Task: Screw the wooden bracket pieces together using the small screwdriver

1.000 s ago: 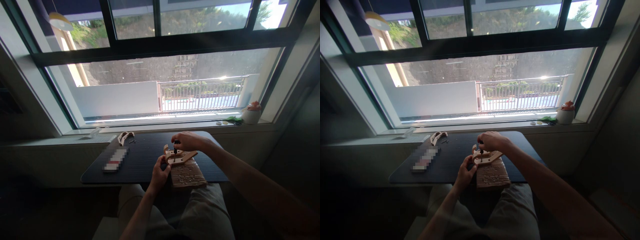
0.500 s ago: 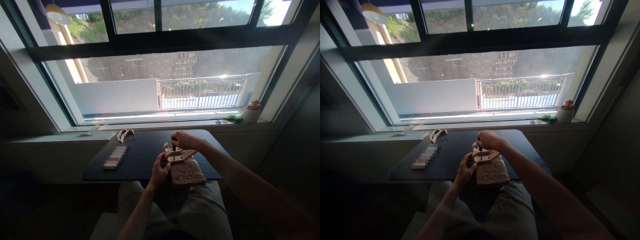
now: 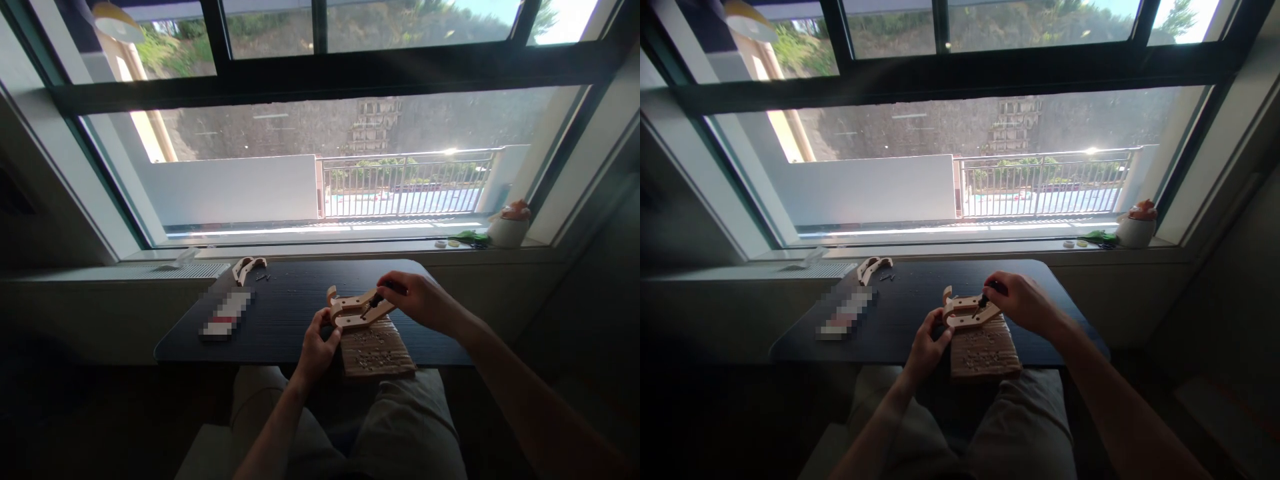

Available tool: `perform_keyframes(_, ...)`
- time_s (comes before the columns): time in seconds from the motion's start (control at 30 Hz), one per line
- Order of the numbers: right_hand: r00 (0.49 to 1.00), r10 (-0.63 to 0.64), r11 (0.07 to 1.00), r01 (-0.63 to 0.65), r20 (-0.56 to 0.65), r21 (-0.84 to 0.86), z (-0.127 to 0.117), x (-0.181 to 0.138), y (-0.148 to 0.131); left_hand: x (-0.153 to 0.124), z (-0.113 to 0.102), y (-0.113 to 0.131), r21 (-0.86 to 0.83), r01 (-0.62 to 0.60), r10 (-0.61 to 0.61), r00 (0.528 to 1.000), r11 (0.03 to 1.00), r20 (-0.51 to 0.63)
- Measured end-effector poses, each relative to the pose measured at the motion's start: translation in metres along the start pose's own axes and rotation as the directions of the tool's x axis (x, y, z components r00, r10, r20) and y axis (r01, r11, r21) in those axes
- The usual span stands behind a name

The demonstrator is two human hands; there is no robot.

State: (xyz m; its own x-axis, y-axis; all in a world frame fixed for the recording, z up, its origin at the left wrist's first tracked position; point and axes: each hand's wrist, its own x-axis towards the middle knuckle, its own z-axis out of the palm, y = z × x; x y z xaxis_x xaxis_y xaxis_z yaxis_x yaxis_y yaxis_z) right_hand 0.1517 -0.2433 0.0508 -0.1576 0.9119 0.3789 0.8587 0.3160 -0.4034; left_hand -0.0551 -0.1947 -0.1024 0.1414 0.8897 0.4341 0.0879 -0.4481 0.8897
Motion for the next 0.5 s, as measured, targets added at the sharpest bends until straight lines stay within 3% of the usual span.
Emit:
perform_keyframes(0.1, 0.988, 0.116, 0.973, -0.093, -0.101, 0.210, 0.020, -0.020, 0.013, 0.000, 0.000, 0.001, 0.010, 0.014, -0.014, 1.000, 1.000, 0.006)
perform_keyframes(0.23, 0.924, 0.289, 0.895, -0.168, -0.251, 0.412, 0.045, -0.036, 0.027, 0.000, -0.001, 0.003, 0.008, 0.033, -0.033, 0.999, 0.999, 0.025)
perform_keyframes(0.4, 0.795, 0.463, 0.844, -0.262, -0.391, 0.467, 0.069, -0.049, 0.041, 0.001, -0.002, 0.002, 0.011, 0.033, -0.033, 0.999, 0.999, 0.033)
perform_keyframes(0.5, 0.761, 0.527, 0.795, -0.285, -0.378, 0.535, 0.079, -0.052, 0.045, 0.003, -0.002, -0.001, 0.013, 0.052, -0.052, 0.998, 0.999, 0.030)
